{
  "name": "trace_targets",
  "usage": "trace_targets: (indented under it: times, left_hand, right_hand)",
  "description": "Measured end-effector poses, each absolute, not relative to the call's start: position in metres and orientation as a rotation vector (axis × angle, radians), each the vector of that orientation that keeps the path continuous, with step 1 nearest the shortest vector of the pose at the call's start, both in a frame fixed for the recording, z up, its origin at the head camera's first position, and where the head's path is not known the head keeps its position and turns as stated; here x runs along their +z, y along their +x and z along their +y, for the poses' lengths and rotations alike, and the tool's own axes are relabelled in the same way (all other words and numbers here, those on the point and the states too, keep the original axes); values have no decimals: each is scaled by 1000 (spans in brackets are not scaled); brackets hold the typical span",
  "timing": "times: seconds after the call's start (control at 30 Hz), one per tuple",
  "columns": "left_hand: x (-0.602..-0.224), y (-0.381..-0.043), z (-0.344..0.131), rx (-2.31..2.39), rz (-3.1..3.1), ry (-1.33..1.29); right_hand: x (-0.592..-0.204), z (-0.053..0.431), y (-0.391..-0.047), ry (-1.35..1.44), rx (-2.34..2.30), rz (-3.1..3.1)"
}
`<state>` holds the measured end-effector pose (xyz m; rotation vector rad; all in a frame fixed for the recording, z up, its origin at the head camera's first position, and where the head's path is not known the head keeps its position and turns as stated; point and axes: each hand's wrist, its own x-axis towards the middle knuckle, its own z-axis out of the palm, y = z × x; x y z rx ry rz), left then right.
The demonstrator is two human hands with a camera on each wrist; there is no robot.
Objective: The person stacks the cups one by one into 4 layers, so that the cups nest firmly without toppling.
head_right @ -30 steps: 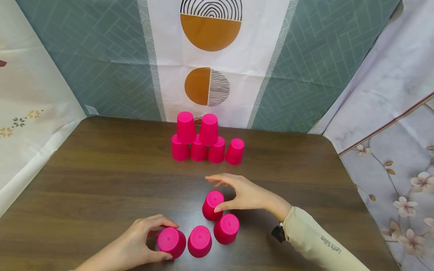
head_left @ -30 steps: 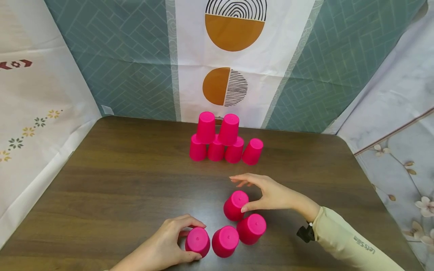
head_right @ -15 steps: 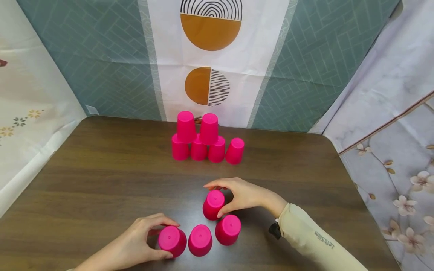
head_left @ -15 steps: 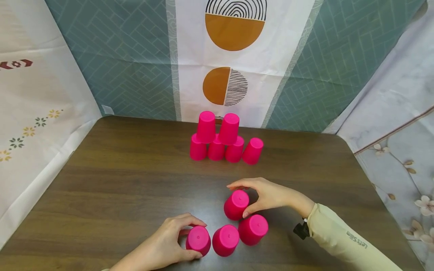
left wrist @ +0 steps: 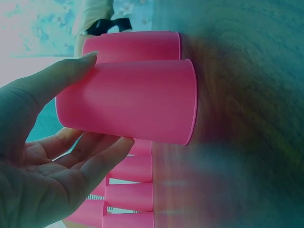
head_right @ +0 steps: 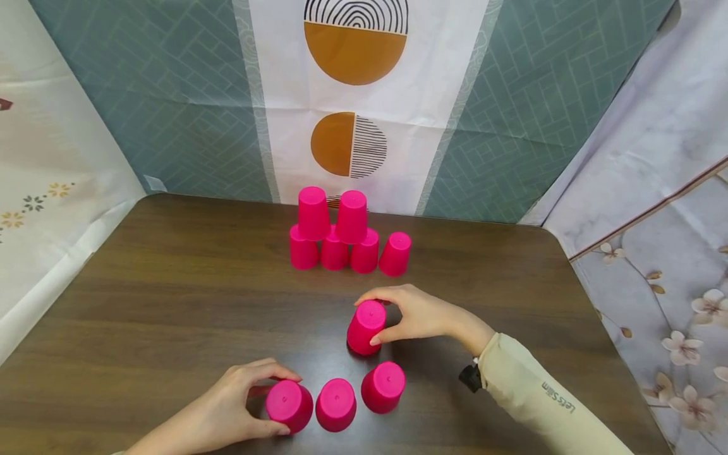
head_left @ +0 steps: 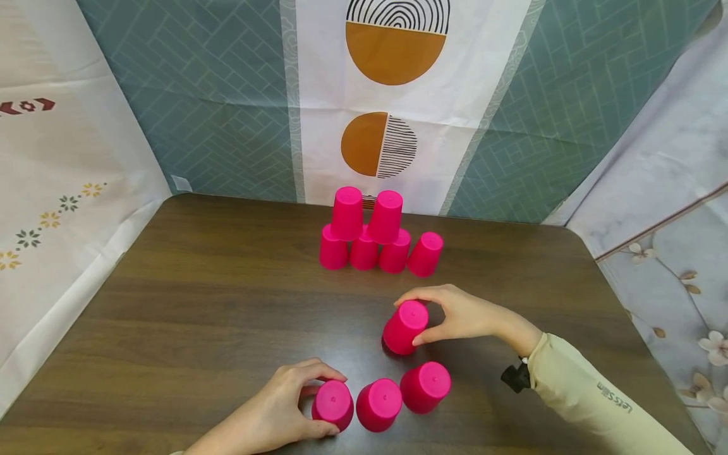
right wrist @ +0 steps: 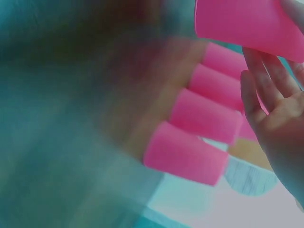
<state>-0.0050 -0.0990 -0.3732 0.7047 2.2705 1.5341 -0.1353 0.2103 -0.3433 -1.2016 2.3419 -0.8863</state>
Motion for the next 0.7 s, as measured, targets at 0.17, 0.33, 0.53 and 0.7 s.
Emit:
trace_targets:
  times: [0.17, 0.33, 0.53, 0.7]
  left_hand:
    - [-374, -5, -101, 1536, 2258, 701]
    - [-374, -6, -101, 1547, 2264, 712]
    - [-375, -6, -101, 1588, 2239, 712]
    - [-376, -6, -100, 1626, 2198, 716]
  right_hand:
    - [-324, 219, -146, -1158, -898, 2443]
    - [-307, 234, -163, -1088, -863, 2621]
    - [-293, 253, -185, -924, -922, 2754]
    - [-285, 262, -197, -786, -865, 2842]
